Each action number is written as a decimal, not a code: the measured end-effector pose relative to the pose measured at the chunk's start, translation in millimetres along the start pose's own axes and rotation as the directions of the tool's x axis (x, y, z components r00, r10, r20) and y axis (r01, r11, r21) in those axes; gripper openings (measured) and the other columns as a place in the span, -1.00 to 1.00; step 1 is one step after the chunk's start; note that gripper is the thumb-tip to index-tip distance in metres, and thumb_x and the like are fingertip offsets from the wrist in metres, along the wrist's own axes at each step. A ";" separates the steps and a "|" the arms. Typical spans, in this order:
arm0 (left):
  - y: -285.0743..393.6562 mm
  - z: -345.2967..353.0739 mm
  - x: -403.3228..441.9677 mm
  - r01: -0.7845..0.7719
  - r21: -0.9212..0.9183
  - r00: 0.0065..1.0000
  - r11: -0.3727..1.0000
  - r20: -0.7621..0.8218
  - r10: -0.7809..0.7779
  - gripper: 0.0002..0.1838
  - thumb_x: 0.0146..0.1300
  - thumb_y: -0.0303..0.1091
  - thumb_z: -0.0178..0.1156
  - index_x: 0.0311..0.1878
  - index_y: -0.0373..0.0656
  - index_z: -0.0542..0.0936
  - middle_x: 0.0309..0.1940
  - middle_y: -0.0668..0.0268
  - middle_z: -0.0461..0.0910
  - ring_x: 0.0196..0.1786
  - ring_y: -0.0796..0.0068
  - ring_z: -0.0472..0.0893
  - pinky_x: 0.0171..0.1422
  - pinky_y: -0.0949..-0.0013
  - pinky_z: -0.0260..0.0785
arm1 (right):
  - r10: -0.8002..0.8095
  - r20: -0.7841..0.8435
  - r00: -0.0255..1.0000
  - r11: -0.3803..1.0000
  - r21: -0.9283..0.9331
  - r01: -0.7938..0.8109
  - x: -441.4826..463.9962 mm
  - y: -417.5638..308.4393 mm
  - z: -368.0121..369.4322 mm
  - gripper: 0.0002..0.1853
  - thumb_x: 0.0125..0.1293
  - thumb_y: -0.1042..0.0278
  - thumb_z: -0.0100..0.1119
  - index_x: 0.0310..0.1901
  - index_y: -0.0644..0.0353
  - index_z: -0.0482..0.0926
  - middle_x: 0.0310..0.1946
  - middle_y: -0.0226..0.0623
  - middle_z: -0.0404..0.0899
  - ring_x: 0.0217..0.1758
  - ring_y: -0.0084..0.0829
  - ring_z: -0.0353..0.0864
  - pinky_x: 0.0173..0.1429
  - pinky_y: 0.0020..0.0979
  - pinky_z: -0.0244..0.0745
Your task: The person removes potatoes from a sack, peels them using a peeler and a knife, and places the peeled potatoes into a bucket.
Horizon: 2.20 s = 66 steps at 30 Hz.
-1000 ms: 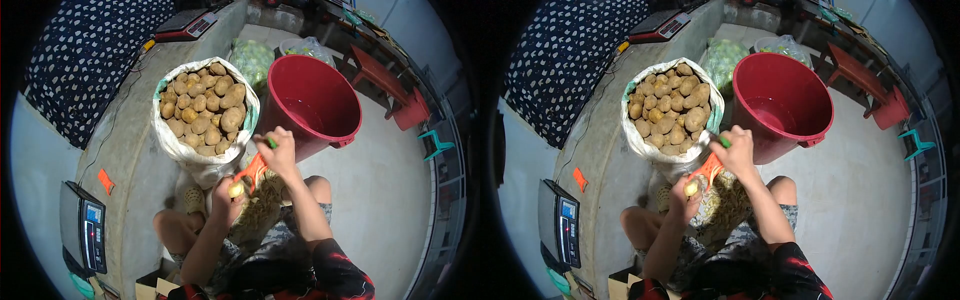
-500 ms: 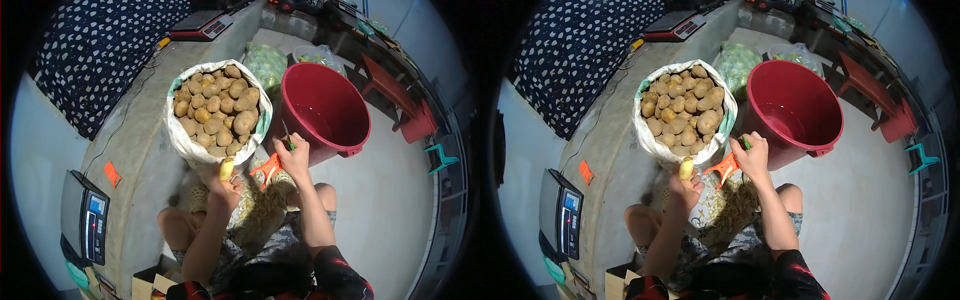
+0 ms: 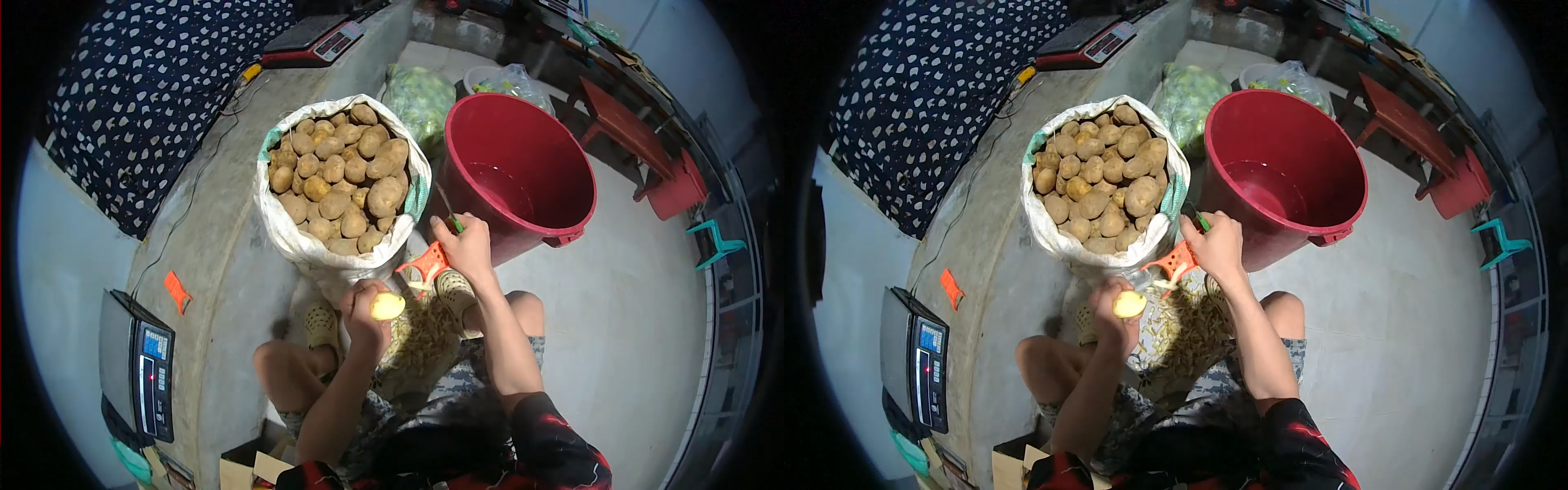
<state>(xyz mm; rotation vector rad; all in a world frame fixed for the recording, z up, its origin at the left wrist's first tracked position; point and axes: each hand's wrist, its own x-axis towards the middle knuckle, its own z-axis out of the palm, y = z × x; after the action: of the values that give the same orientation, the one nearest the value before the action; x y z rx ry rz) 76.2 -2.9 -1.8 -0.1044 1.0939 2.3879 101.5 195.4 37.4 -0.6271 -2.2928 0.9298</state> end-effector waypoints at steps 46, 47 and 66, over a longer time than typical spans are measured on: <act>18.3 -4.7 11.9 0.306 -0.330 0.952 0.893 0.082 -0.296 -0.69 0.49 -0.08 0.05 0.10 -0.07 0.45 -0.07 0.32 0.51 -0.11 0.39 0.44 0.12 0.16 0.28 | -0.097 -0.319 0.943 0.989 0.076 0.128 -2.5 14.6 10.9 -0.74 0.14 0.31 0.40 -0.55 0.28 0.59 -0.66 -0.17 0.37 -0.58 -0.22 0.35 -0.39 -0.22 0.19; 10.5 -11.5 15.7 0.299 -0.336 0.954 0.893 0.082 -0.289 -0.69 0.49 -0.08 0.05 0.10 -0.07 0.45 -0.07 0.32 0.51 -0.11 0.39 0.44 0.12 0.16 0.28 | -0.080 -0.311 0.947 0.991 0.081 0.111 -2.7 14.5 10.9 -0.75 0.15 0.31 0.39 -0.54 0.28 0.60 -0.66 -0.17 0.37 -0.60 -0.22 0.35 -0.40 -0.23 0.21; 5.9 -5.5 12.7 -0.316 0.521 0.945 0.793 0.246 0.216 -0.66 0.35 -0.53 0.22 0.15 -0.32 0.46 -0.13 0.28 0.62 -0.12 0.58 0.60 0.00 0.49 0.45 | 0.126 -0.290 0.949 0.966 0.252 -0.051 2.7 21.0 -12.4 -0.70 0.21 0.31 0.37 -0.53 0.36 0.56 -0.68 -0.16 0.35 -0.62 -0.34 0.31 -0.46 -0.29 0.18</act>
<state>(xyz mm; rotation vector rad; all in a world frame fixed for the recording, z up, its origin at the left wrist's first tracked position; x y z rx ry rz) 61.6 -4.9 -4.8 0.4865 1.7618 2.1443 112.1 216.5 30.1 -0.7172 -1.8580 1.0561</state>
